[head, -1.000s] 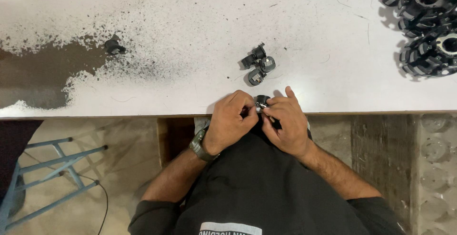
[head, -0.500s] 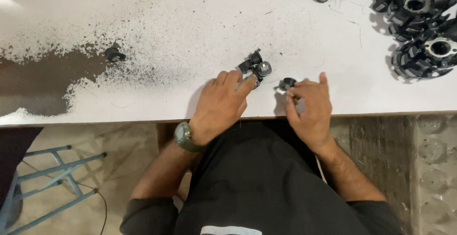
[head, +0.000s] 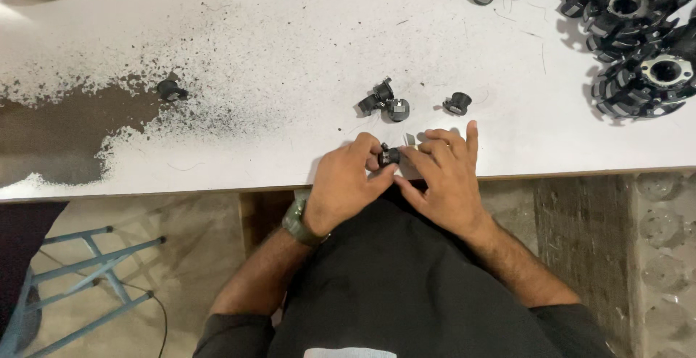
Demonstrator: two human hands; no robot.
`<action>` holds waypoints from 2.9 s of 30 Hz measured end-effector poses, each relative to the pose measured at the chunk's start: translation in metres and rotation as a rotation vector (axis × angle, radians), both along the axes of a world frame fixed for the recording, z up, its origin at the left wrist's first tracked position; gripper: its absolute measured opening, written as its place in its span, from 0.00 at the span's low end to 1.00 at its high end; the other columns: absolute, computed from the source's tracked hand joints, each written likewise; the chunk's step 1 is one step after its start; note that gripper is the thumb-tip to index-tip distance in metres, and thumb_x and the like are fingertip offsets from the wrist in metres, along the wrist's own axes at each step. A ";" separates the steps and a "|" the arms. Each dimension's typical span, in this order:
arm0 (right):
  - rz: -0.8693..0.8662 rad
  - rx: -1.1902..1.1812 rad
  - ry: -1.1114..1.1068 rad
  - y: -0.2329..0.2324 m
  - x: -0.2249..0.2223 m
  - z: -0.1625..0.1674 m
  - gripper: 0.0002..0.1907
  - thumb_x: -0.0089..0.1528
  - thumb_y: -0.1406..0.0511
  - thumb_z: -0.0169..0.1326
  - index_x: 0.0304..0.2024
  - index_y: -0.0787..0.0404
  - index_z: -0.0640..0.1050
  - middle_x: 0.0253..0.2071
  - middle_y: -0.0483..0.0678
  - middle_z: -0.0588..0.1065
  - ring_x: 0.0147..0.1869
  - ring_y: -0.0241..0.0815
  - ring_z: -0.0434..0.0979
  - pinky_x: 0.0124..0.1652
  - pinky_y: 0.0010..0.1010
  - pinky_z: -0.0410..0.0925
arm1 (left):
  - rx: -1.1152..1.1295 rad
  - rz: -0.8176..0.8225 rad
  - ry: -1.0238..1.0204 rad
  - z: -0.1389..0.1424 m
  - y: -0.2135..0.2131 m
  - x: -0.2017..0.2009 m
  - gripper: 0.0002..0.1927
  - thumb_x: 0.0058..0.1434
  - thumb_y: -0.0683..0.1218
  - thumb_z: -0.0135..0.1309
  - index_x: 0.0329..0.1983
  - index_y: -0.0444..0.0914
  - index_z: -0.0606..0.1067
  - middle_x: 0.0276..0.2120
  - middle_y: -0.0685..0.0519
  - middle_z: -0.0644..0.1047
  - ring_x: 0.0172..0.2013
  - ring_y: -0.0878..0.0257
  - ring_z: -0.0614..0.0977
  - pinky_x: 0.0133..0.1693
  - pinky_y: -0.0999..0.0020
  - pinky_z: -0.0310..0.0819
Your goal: The person sits at a workbench assembling omni wheels, pressing black roller components into the hubs of wheel bodies by hand, one wheel at a time, and setting each finished wheel aside as more parts are worked on.
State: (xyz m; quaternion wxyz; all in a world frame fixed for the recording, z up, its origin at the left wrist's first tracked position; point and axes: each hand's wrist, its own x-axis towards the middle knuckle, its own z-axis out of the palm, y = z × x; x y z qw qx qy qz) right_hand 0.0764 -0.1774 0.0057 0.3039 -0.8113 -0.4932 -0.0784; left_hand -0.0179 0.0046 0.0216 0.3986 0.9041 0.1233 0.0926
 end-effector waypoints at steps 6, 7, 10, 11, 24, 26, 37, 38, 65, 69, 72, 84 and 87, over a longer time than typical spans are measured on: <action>0.002 -0.038 0.029 0.014 -0.004 0.000 0.27 0.52 0.59 0.68 0.53 0.61 0.80 0.47 0.51 0.71 0.65 0.55 0.65 0.72 0.67 0.38 | 0.240 0.015 -0.067 0.012 -0.009 -0.019 0.20 0.57 0.56 0.69 0.44 0.43 0.76 0.36 0.51 0.80 0.38 0.53 0.82 0.38 0.57 0.77; 0.024 -0.046 0.025 0.014 -0.004 0.001 0.27 0.53 0.60 0.68 0.54 0.62 0.79 0.49 0.52 0.71 0.66 0.55 0.65 0.72 0.67 0.38 | 0.311 -0.032 -0.142 0.014 -0.006 -0.021 0.21 0.56 0.53 0.68 0.48 0.42 0.76 0.42 0.49 0.79 0.42 0.53 0.81 0.41 0.57 0.76; 0.064 -0.065 0.019 0.012 -0.004 0.003 0.27 0.55 0.61 0.67 0.54 0.63 0.77 0.52 0.53 0.70 0.69 0.56 0.64 0.72 0.67 0.39 | 0.488 -0.188 -0.335 0.018 0.006 -0.020 0.27 0.53 0.45 0.63 0.58 0.40 0.75 0.54 0.47 0.75 0.53 0.53 0.77 0.48 0.57 0.74; 0.068 -0.072 0.018 0.012 -0.004 0.004 0.26 0.55 0.61 0.66 0.54 0.64 0.76 0.53 0.54 0.70 0.69 0.57 0.64 0.72 0.68 0.39 | 0.523 -0.241 -0.379 0.017 0.010 -0.018 0.27 0.53 0.44 0.63 0.58 0.40 0.75 0.55 0.47 0.74 0.55 0.52 0.76 0.50 0.58 0.73; -0.047 -0.025 0.064 -0.002 -0.002 0.005 0.22 0.55 0.62 0.69 0.51 0.59 0.81 0.47 0.49 0.70 0.65 0.54 0.66 0.72 0.68 0.42 | 0.478 -0.289 -0.420 -0.005 0.010 -0.007 0.14 0.61 0.43 0.64 0.49 0.39 0.79 0.45 0.53 0.74 0.51 0.57 0.76 0.51 0.60 0.73; -0.045 -0.013 0.066 -0.003 -0.002 0.004 0.22 0.54 0.62 0.69 0.50 0.60 0.81 0.47 0.50 0.70 0.64 0.55 0.66 0.71 0.68 0.42 | 0.524 -0.294 -0.462 -0.004 0.009 -0.008 0.13 0.60 0.44 0.64 0.47 0.37 0.78 0.49 0.51 0.75 0.56 0.55 0.76 0.54 0.59 0.73; -0.113 0.040 -0.011 0.005 -0.007 -0.007 0.19 0.53 0.61 0.71 0.43 0.61 0.80 0.46 0.51 0.71 0.61 0.53 0.68 0.72 0.67 0.43 | 0.539 -0.216 -0.448 -0.006 0.004 -0.014 0.12 0.57 0.41 0.63 0.43 0.35 0.77 0.54 0.47 0.74 0.63 0.51 0.73 0.61 0.52 0.70; -0.121 0.038 -0.011 0.005 -0.007 -0.007 0.19 0.53 0.61 0.71 0.43 0.60 0.81 0.46 0.50 0.71 0.61 0.53 0.69 0.72 0.67 0.43 | 0.535 -0.186 -0.434 -0.008 0.002 -0.015 0.12 0.56 0.40 0.62 0.44 0.36 0.77 0.54 0.47 0.74 0.63 0.50 0.73 0.61 0.52 0.70; -0.090 0.230 -0.024 -0.003 -0.009 -0.018 0.15 0.57 0.67 0.68 0.46 0.58 0.81 0.43 0.48 0.69 0.60 0.51 0.71 0.76 0.61 0.39 | 0.503 -0.070 -0.430 -0.012 0.002 -0.036 0.13 0.60 0.49 0.64 0.41 0.38 0.77 0.57 0.44 0.73 0.66 0.47 0.68 0.67 0.41 0.58; 0.034 0.327 0.028 -0.007 -0.014 -0.026 0.15 0.61 0.72 0.63 0.49 0.63 0.74 0.47 0.48 0.75 0.61 0.51 0.74 0.78 0.61 0.40 | 0.476 0.022 -0.413 -0.017 -0.009 -0.028 0.13 0.60 0.48 0.64 0.45 0.38 0.79 0.57 0.46 0.73 0.66 0.48 0.69 0.67 0.43 0.58; 0.065 0.261 0.054 -0.001 -0.017 -0.028 0.16 0.56 0.72 0.64 0.45 0.61 0.75 0.42 0.47 0.76 0.57 0.50 0.75 0.74 0.63 0.44 | 0.495 0.050 -0.400 -0.020 -0.010 -0.024 0.10 0.61 0.44 0.65 0.45 0.39 0.79 0.58 0.48 0.74 0.66 0.51 0.70 0.68 0.44 0.59; 0.061 0.247 0.072 0.007 -0.018 -0.019 0.16 0.54 0.75 0.63 0.42 0.60 0.75 0.39 0.48 0.76 0.56 0.51 0.77 0.73 0.60 0.52 | 0.472 0.025 -0.525 -0.031 -0.008 -0.024 0.08 0.60 0.40 0.65 0.41 0.40 0.79 0.57 0.51 0.74 0.66 0.52 0.70 0.68 0.45 0.61; 0.063 0.274 0.103 0.009 -0.017 -0.020 0.16 0.53 0.75 0.63 0.42 0.61 0.75 0.39 0.49 0.76 0.54 0.51 0.78 0.73 0.60 0.55 | 0.586 0.003 -0.524 -0.033 -0.005 -0.023 0.07 0.60 0.40 0.65 0.37 0.41 0.77 0.57 0.50 0.75 0.66 0.51 0.70 0.67 0.46 0.61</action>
